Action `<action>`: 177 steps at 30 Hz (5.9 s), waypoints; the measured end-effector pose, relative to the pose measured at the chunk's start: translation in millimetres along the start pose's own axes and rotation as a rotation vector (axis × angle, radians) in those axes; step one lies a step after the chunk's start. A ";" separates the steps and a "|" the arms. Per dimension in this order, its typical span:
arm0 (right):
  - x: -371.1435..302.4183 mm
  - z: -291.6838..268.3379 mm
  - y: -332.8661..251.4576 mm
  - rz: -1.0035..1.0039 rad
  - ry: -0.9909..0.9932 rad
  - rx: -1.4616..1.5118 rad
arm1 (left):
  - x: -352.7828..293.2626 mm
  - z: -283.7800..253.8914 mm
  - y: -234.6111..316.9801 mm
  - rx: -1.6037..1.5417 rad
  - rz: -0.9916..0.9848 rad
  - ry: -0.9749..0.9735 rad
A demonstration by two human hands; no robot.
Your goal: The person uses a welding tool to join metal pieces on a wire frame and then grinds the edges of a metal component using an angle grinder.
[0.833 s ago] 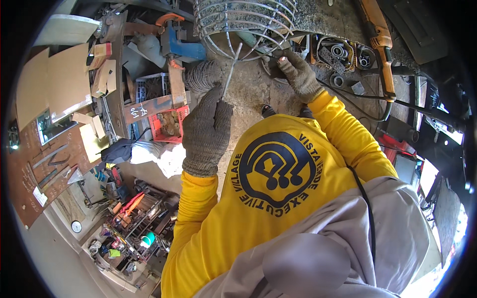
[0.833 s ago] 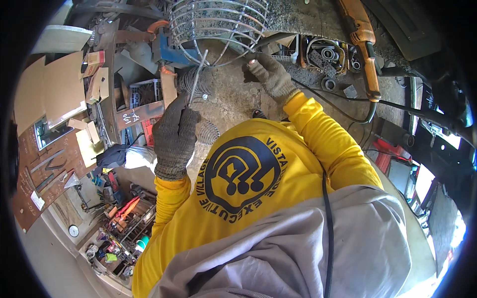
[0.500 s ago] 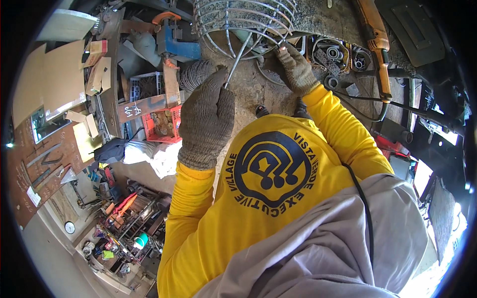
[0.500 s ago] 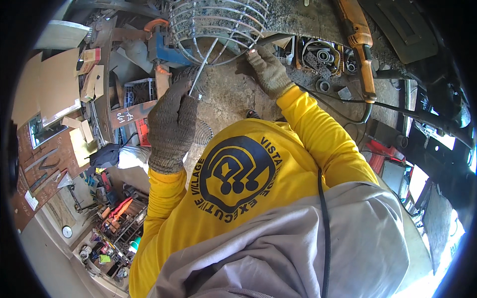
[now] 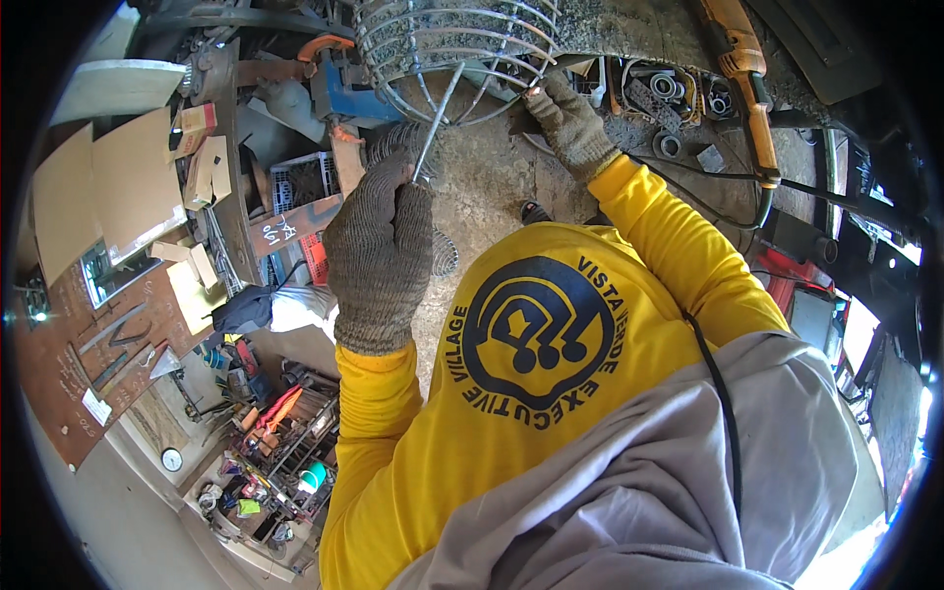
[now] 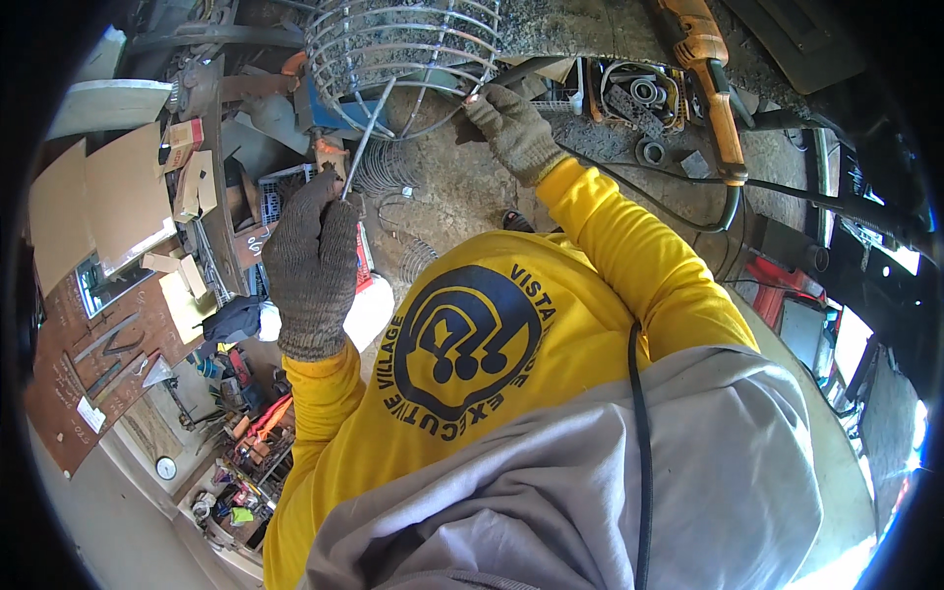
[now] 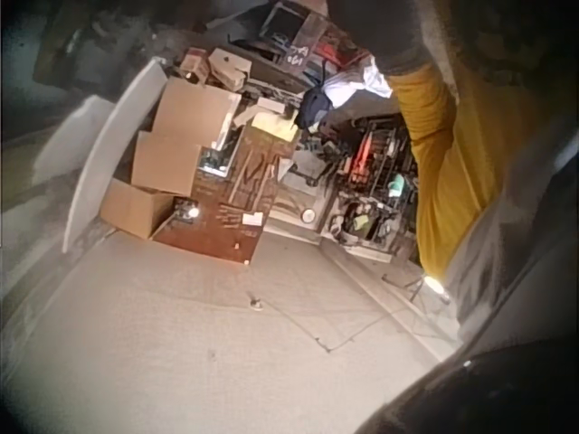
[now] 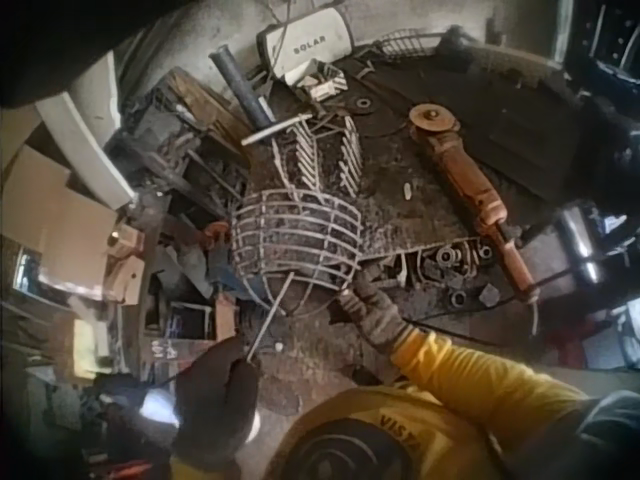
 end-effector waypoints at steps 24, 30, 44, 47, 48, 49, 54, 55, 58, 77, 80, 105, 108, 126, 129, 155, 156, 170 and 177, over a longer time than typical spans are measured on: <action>-12.0 -7.5 -4.8 -0.077 0.028 -0.146 | -12.2 -9.8 -7.3 -0.032 -0.068 0.046; -27.3 -10.3 4.2 0.028 0.040 -0.170 | 32.4 -12.5 -9.1 0.008 0.155 0.236; -40.2 -32.4 16.0 0.096 0.073 -0.182 | 82.7 6.1 -1.9 0.195 0.223 0.164; -47.1 -35.9 12.7 0.103 0.069 -0.157 | 69.5 -2.1 1.3 0.122 0.132 0.149; -46.6 -36.8 13.3 0.103 0.070 -0.175 | 66.3 -3.7 3.8 0.146 0.139 0.145; -46.2 -38.0 15.5 0.103 0.071 -0.195 | 62.9 -4.1 5.7 0.170 0.145 0.141; -46.1 -36.6 18.9 0.101 0.038 -0.237 | 55.9 -5.3 1.2 0.205 0.233 0.166; -46.0 -35.2 18.6 0.098 0.037 -0.246 | 53.2 -10.2 3.1 0.189 0.210 0.182; -45.5 -35.7 18.1 0.107 0.062 -0.257 | 45.5 -11.7 5.5 0.148 0.196 0.180; -58.1 -40.1 16.7 0.126 0.040 -0.309 | 10.9 -15.7 -0.5 0.122 0.192 0.170; -56.8 -41.1 20.0 0.115 0.049 -0.321 | 2.2 -19.0 3.7 0.085 0.050 0.107; -62.3 -37.8 20.1 0.136 0.033 -0.407 | -23.5 -24.0 -5.1 0.092 0.115 0.175; -65.0 -39.5 20.1 0.146 0.028 -0.439 | -27.3 -22.2 -6.6 0.103 0.116 0.169; -67.3 -50.8 24.2 0.128 0.061 -0.433 | -15.9 -6.5 -7.9 0.181 0.149 0.131; -71.8 -51.7 22.8 0.131 0.063 -0.426 | -18.5 -10.6 -2.7 0.150 0.170 0.156; -85.1 -53.8 22.5 0.144 0.036 -0.445 | -44.7 -7.8 -7.6 0.083 0.091 0.148; -85.8 -51.7 18.9 0.155 0.012 -0.392 | -47.3 -5.8 -8.9 -0.005 0.058 0.155; -97.4 18.6 -90.9 0.166 0.028 -0.222 | -44.2 56.2 49.0 -0.518 0.034 -0.102; -32.6 -38.4 -172.5 -0.171 0.220 -0.972 | -68.1 72.5 7.5 -0.489 -0.047 -0.251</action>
Point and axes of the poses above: each hand's wrist, its own x-axis towards the middle knuckle, its own z-axis out of the palm, y = z × x, the point moved 6 cm from there along x, towards the middle knuckle, and after that the axes turned 12 degrees about y, right-handed, at the moved point
